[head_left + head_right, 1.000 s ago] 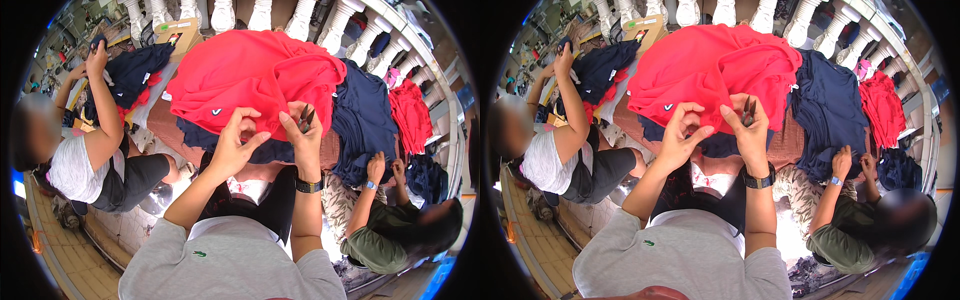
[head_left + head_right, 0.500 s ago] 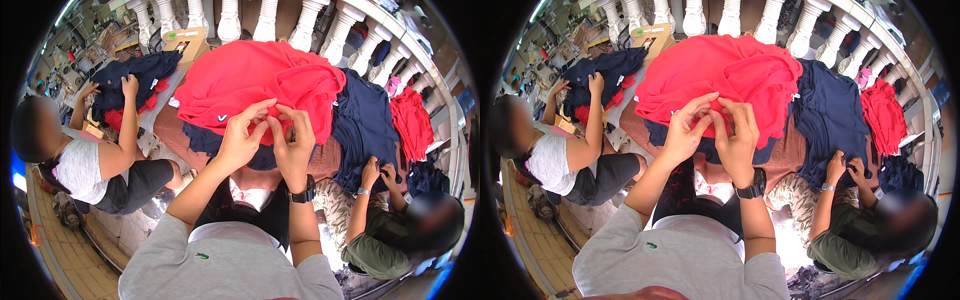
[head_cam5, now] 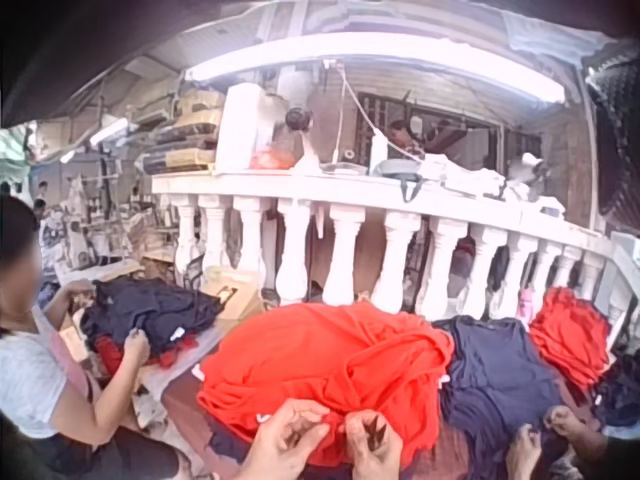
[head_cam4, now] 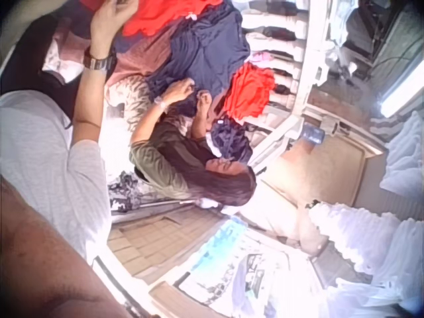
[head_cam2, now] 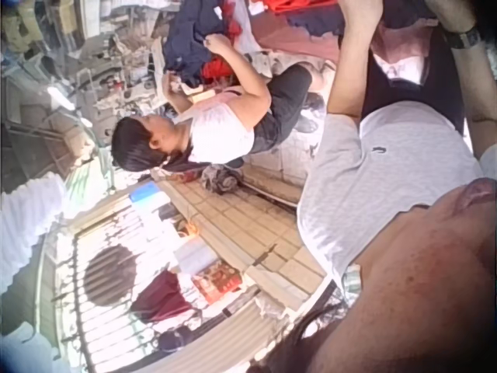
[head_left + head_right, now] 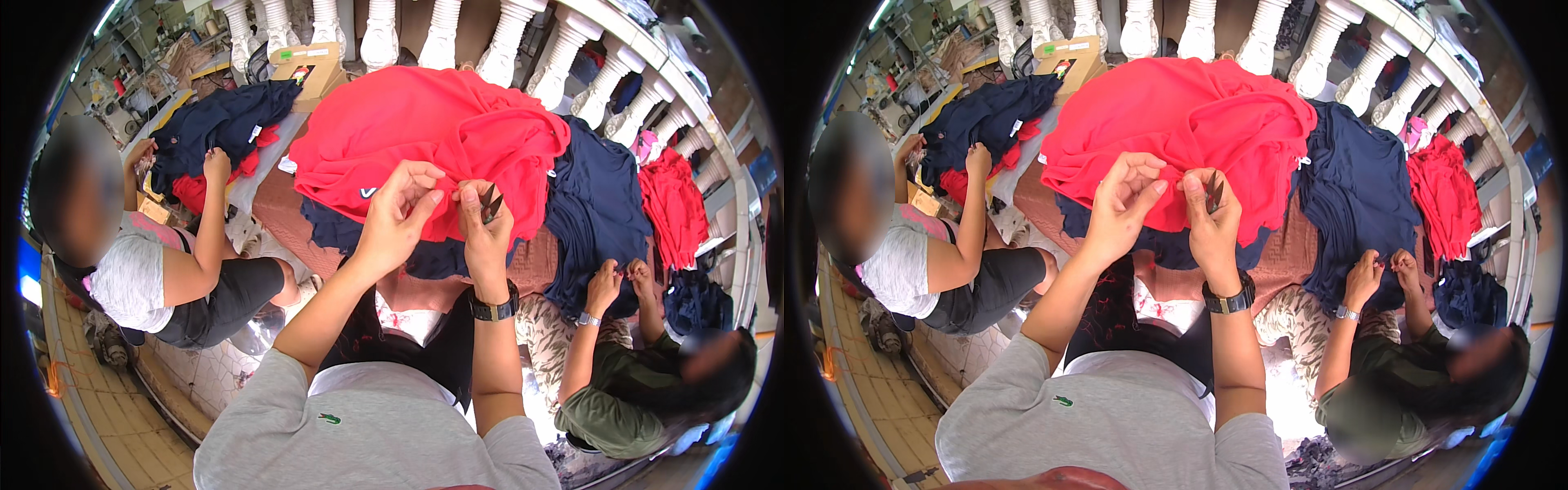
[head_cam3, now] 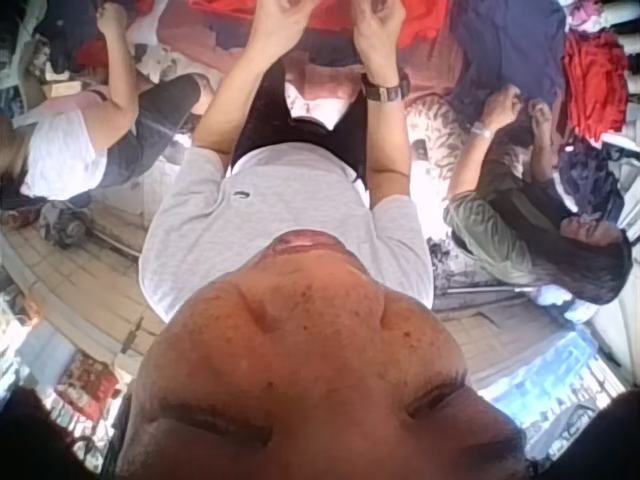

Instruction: The person trims loose threads and tags from a red sweatshirt using small scissors. They repeatedly turn and adjust the garment to reach different areas, then fold it and place it on a pile.

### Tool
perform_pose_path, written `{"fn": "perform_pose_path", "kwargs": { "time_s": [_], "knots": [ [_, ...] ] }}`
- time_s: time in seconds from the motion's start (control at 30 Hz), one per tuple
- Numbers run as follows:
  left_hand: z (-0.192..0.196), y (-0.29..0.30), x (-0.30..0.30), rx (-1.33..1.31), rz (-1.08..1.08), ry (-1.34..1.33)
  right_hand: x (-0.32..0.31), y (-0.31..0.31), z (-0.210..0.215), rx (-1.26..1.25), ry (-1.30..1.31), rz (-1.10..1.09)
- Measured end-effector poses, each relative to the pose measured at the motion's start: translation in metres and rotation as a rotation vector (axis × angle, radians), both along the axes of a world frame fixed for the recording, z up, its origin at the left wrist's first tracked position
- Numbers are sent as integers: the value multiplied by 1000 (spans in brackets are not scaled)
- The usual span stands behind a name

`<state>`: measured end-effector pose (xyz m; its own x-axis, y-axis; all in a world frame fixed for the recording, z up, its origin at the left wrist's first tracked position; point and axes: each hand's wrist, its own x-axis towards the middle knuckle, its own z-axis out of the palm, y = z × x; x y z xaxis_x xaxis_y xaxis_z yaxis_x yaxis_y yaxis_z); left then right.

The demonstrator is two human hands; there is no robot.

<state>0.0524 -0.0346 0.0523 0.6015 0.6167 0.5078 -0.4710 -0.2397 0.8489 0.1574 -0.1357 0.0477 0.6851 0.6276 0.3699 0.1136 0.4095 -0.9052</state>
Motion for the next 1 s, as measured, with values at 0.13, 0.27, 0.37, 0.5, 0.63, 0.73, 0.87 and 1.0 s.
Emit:
{"fn": "perform_pose_path", "kwargs": {
  "time_s": [0.13,0.27,0.37,0.5,0.63,0.73,0.87,1.0],
  "knots": [
    [4,3,-8,379,245,117,-2,2,1,23,39,15],
    [12,-1,-5,385,193,108,-3,0,6,-88,-305,-94],
    [3,1,2,278,205,77,-14,-1,16,-62,-531,-175],
    [-3,12,11,491,257,10,-18,-4,20,-128,-705,-293],
    [-5,16,21,253,113,-49,-17,-2,14,-4,-672,-421],
    [4,29,33,-33,-28,-179,-5,2,9,27,-286,-388],
    [42,37,53,57,-39,-259,23,18,42,102,-351,-305],
    [61,43,81,161,15,-192,49,27,74,152,-433,-348]
  ]
}}
